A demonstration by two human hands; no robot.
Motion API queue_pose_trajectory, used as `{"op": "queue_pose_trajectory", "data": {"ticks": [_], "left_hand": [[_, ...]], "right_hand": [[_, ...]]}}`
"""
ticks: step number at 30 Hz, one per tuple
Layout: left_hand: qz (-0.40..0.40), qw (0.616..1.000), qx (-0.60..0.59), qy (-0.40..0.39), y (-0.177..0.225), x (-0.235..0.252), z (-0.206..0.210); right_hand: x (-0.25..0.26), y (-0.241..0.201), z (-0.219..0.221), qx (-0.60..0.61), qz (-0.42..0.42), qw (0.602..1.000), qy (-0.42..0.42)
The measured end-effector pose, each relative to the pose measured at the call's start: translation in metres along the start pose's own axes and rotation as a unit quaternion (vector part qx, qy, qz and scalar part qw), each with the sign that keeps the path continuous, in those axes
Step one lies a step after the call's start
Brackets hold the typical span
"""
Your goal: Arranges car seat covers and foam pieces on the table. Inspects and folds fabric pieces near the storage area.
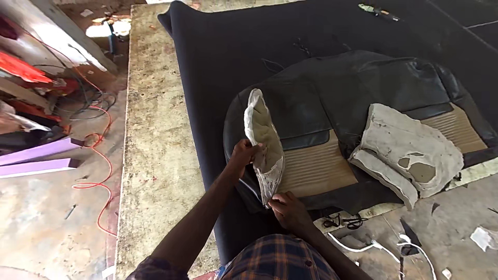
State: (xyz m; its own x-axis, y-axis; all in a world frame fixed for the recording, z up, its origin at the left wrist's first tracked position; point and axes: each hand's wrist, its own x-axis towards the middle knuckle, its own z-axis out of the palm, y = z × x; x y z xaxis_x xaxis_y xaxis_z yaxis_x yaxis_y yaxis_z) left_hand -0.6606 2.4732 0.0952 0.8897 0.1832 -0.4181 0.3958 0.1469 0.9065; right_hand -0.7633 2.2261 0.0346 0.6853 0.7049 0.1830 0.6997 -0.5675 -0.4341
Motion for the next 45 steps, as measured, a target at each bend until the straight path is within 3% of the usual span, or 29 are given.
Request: {"op": "queue_pose_trajectory", "data": {"ticks": [7, 14, 22, 26, 28, 29, 32, 33, 34, 36, 39, 42, 45], "left_hand": [[0.028, 1.0, -0.007, -0.007, 0.023, 0.028, 0.0], [0.054, 0.998, 0.021, 0.02, 0.021, 0.032, -0.009], [0.087, 0.996, 0.008, -0.001, 0.022, 0.028, 0.01], [0.102, 0.995, 0.009, -0.001, 0.024, 0.026, 0.015], [0.112, 0.993, -0.002, -0.02, 0.027, 0.024, 0.015], [0.118, 0.992, -0.009, -0.037, 0.03, 0.023, 0.014], [0.124, 0.987, -0.005, -0.104, 0.032, 0.022, 0.012], [0.127, 0.985, 0.02, -0.119, 0.03, 0.022, 0.013], [0.133, 0.982, 0.052, -0.125, 0.025, 0.023, 0.015], [0.153, 0.974, 0.122, -0.116, 0.008, 0.026, 0.022], [0.143, 0.97, 0.177, -0.083, -0.011, 0.025, 0.034], [0.086, 0.971, 0.201, -0.096, -0.015, 0.018, 0.047], [-0.004, 0.956, 0.247, -0.156, -0.012, 0.011, 0.057]], "right_hand": [[-0.005, -0.003, 0.004, -0.008, 0.017, 1.0, 0.013], [-0.004, -0.003, 0.003, 0.005, 0.036, 0.999, -0.006], [0.009, -0.007, -0.002, -0.017, 0.088, 0.996, -0.018], [0.01, -0.003, 0.002, 0.046, 0.104, 0.992, 0.054], [0.008, -0.003, -0.008, 0.241, 0.198, 0.946, 0.086], [0.008, -0.006, -0.019, 0.378, 0.255, 0.884, 0.103], [0.0, -0.012, -0.047, 0.696, 0.381, 0.59, 0.148], [-0.005, -0.011, -0.051, 0.731, 0.415, 0.52, 0.153], [-0.011, -0.009, -0.051, 0.741, 0.446, 0.478, 0.154], [-0.023, -0.006, -0.047, 0.729, 0.485, 0.459, 0.152], [-0.032, -0.005, -0.043, 0.697, 0.498, 0.497, 0.137], [-0.031, -0.007, -0.043, 0.68, 0.491, 0.53, 0.123], [-0.029, -0.007, -0.046, 0.693, 0.477, 0.53, 0.109]]}}
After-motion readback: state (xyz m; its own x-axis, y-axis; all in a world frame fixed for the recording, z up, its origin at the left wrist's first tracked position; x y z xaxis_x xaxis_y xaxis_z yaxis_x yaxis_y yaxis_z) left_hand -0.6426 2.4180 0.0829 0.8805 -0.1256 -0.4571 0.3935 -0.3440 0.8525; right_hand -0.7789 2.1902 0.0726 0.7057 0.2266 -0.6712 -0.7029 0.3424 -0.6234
